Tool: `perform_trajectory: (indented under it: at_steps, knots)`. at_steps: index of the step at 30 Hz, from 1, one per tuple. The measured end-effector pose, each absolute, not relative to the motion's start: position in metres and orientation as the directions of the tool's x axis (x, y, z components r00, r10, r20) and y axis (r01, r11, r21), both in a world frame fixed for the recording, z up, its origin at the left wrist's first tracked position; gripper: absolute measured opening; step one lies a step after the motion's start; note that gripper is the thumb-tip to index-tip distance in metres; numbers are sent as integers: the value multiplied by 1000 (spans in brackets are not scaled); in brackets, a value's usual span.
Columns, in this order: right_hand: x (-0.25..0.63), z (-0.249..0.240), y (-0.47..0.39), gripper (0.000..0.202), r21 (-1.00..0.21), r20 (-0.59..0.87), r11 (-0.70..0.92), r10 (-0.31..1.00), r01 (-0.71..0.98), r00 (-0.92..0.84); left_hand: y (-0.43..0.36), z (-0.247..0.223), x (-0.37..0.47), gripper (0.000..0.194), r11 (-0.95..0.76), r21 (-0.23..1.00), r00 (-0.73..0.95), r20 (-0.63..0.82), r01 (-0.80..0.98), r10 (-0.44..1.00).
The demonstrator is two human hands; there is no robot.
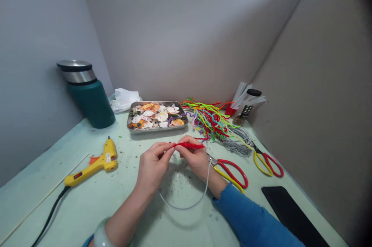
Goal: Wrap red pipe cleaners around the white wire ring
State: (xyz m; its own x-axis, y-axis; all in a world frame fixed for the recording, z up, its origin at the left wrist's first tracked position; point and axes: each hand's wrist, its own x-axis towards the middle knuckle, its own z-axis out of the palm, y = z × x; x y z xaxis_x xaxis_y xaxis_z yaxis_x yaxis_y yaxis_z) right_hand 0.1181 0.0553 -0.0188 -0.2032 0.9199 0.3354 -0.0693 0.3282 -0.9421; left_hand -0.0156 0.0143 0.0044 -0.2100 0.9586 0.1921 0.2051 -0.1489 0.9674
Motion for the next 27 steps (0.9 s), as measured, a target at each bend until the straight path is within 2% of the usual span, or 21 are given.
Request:
perform_trajectory:
  at_steps: [3, 6, 10, 14, 20, 27]
  knots:
    - [118, -19, 55, 12, -937, 350, 342, 913, -73, -208, 15, 8, -15, 18, -82, 976, -210, 125, 200, 970]
    - [119, -17, 55, 10, -931, 364, 359, 909, -65, -202, 14, 12, -14, 25, 27, 991, -194, -1, 130, 981]
    - [118, -15, 54, 10, -946, 325, 321, 919, -52, -225, 14, 14, -14, 30, 99, 993, -192, -85, 60, 978]
    - [117, -13, 54, 11, -954, 301, 293, 928, -67, -219, 16, 12, -16, 29, 84, 992, -245, -58, 98, 968]
    - [115, -13, 54, 14, -957, 287, 272, 941, -103, -179, 17, 6, -17, 24, -16, 982, -279, 69, 187, 958]
    - [115, -17, 56, 15, -951, 303, 288, 938, -110, -168, 15, 5, -16, 28, 41, 964, -285, 37, 263, 958]
